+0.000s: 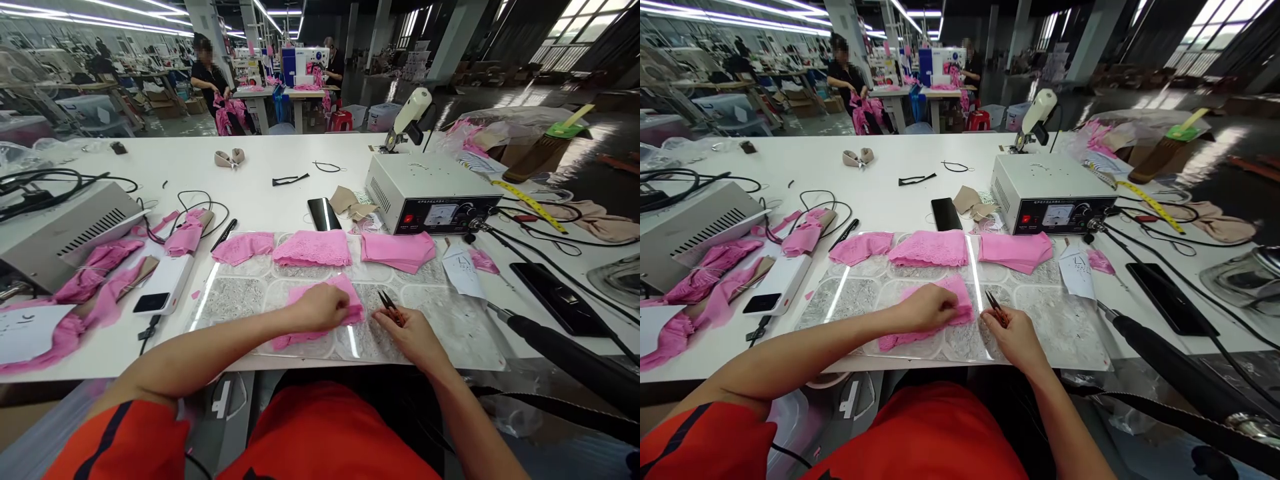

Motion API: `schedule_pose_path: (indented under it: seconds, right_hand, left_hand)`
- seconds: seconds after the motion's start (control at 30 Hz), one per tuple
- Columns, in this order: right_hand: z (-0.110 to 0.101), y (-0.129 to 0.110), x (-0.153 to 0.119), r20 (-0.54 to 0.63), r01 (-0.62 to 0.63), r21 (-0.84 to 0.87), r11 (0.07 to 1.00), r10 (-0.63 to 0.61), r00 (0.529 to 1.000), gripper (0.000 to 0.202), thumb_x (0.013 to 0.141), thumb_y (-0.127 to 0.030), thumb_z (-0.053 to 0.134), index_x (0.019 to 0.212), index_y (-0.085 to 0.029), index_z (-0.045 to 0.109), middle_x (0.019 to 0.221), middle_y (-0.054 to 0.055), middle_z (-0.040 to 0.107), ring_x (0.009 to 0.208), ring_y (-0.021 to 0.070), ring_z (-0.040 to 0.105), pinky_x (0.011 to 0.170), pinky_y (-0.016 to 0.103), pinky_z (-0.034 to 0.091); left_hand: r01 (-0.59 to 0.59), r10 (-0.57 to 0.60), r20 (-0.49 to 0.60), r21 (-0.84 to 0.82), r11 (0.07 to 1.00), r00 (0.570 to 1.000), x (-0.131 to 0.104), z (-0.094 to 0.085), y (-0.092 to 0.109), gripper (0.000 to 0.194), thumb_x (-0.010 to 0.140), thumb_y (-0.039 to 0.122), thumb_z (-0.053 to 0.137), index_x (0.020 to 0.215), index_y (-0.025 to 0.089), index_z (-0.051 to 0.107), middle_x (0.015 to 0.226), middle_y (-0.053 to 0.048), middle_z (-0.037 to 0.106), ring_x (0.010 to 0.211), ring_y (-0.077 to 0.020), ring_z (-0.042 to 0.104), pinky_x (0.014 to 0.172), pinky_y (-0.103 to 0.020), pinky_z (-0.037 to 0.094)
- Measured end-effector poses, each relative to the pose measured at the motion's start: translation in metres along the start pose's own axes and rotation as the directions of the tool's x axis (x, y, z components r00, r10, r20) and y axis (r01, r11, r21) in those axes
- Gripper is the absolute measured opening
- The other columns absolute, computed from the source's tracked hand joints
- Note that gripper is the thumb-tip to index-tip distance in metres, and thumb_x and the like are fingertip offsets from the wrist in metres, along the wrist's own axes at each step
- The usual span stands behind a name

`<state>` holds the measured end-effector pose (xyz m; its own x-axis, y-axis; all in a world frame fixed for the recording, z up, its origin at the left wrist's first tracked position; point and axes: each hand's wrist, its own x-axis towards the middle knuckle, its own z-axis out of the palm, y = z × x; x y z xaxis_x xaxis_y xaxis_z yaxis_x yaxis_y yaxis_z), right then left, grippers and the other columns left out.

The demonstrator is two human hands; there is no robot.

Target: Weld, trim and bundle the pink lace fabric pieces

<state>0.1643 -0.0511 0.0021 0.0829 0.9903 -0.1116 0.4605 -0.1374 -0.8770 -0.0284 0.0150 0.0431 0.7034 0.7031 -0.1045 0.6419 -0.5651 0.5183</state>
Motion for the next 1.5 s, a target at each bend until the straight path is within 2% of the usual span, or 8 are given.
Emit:
schedule_pose_path:
  seconds: [0.23,0.57,0.73,0.9,1.13,1.23,1.4,1.5]
  right_hand:
    - [0.022,-0.016,-0.005,0.010,-0.011,0.122,0.992,0.010,1.000,0.035,0.074,-0.048,0.057,0.068,-0.015,0.069,0.066,0.006,0.069,0.064,0.0195,0.063,0.063,0.029,0.047]
    - [0.043,-0.033,0.014,-0.034,-0.011,0.198,0.980,0.018,0.999,0.035,0.072,-0.048,0.063,0.087,-0.017,0.060,0.067,0.002,0.065,0.063,0.0173,0.060,0.063,0.029,0.046]
    - [0.053,-0.029,0.022,-0.113,0.042,0.382,0.923,0.002,0.994,0.037,0.066,-0.037,0.069,0.094,-0.017,0.055,0.060,-0.007,0.046,0.052,0.0094,0.042,0.051,0.023,0.036]
    - [0.053,-0.027,0.023,-0.136,0.040,0.494,0.869,0.031,0.990,0.035,0.065,-0.033,0.071,0.091,-0.017,0.055,0.062,-0.007,0.045,0.055,0.0090,0.043,0.055,0.022,0.037]
    - [0.055,-0.038,0.026,-0.102,0.025,0.554,0.832,0.038,0.994,0.032,0.065,-0.033,0.072,0.087,-0.017,0.056,0.063,-0.005,0.050,0.057,0.0100,0.047,0.056,0.023,0.040]
    - [0.057,-0.038,0.027,-0.116,0.037,0.577,0.816,0.037,0.993,0.032,0.063,-0.033,0.074,0.085,-0.017,0.057,0.062,-0.006,0.049,0.056,0.0094,0.046,0.056,0.023,0.039]
    - [0.059,-0.031,0.026,-0.150,0.044,0.594,0.803,0.057,0.987,0.031,0.062,-0.033,0.075,0.083,-0.017,0.058,0.059,-0.007,0.047,0.054,0.0083,0.043,0.054,0.022,0.037]
    - [0.061,-0.029,0.023,-0.155,0.061,0.515,0.855,0.023,0.988,0.028,0.065,-0.034,0.072,0.085,-0.017,0.063,0.059,-0.005,0.049,0.054,0.0091,0.044,0.054,0.023,0.037]
  left_hand:
    - [0.250,-0.218,0.134,-0.674,0.695,0.967,-0.004,-0.013,-0.021,0.025,0.071,0.031,0.061,0.053,0.014,0.055,0.049,0.002,0.053,0.048,-0.0094,0.048,0.049,-0.022,0.037]
    - [0.282,-0.366,0.130,-0.871,0.403,0.922,-0.011,-0.008,-0.024,0.023,0.065,0.032,0.073,0.062,0.012,0.061,0.057,-0.001,0.064,0.053,-0.0102,0.059,0.056,-0.022,0.048]
    - [0.273,-0.356,0.139,-0.891,0.362,0.924,-0.011,-0.003,-0.029,0.019,0.067,0.026,0.071,0.061,0.012,0.059,0.058,-0.002,0.066,0.052,-0.0096,0.060,0.056,-0.021,0.049]
    - [0.288,-0.363,0.155,-0.893,0.346,0.919,-0.012,-0.005,-0.030,0.018,0.068,0.028,0.069,0.069,0.012,0.061,0.061,-0.002,0.065,0.055,-0.0099,0.059,0.057,-0.022,0.048]
    - [0.212,-0.310,-0.053,-0.622,0.754,0.949,-0.012,-0.007,-0.024,0.040,0.066,0.049,0.069,0.061,0.016,0.049,0.055,0.005,0.045,0.052,-0.0084,0.042,0.046,-0.021,0.029]
    - [0.201,-0.326,-0.037,-0.719,0.665,0.945,-0.011,-0.007,-0.025,0.037,0.066,0.046,0.069,0.061,0.016,0.047,0.052,0.006,0.043,0.047,-0.0074,0.040,0.044,-0.021,0.028]
    - [0.243,-0.411,0.101,-0.919,0.311,0.906,-0.013,-0.007,-0.025,0.036,0.060,0.042,0.074,0.063,0.016,0.049,0.049,0.007,0.048,0.041,-0.0067,0.045,0.043,-0.020,0.036]
    - [0.195,-0.456,0.052,-0.942,0.273,0.889,-0.016,-0.005,-0.023,0.033,0.059,0.038,0.075,0.064,0.014,0.053,0.049,0.007,0.050,0.040,-0.0045,0.044,0.041,-0.017,0.035]
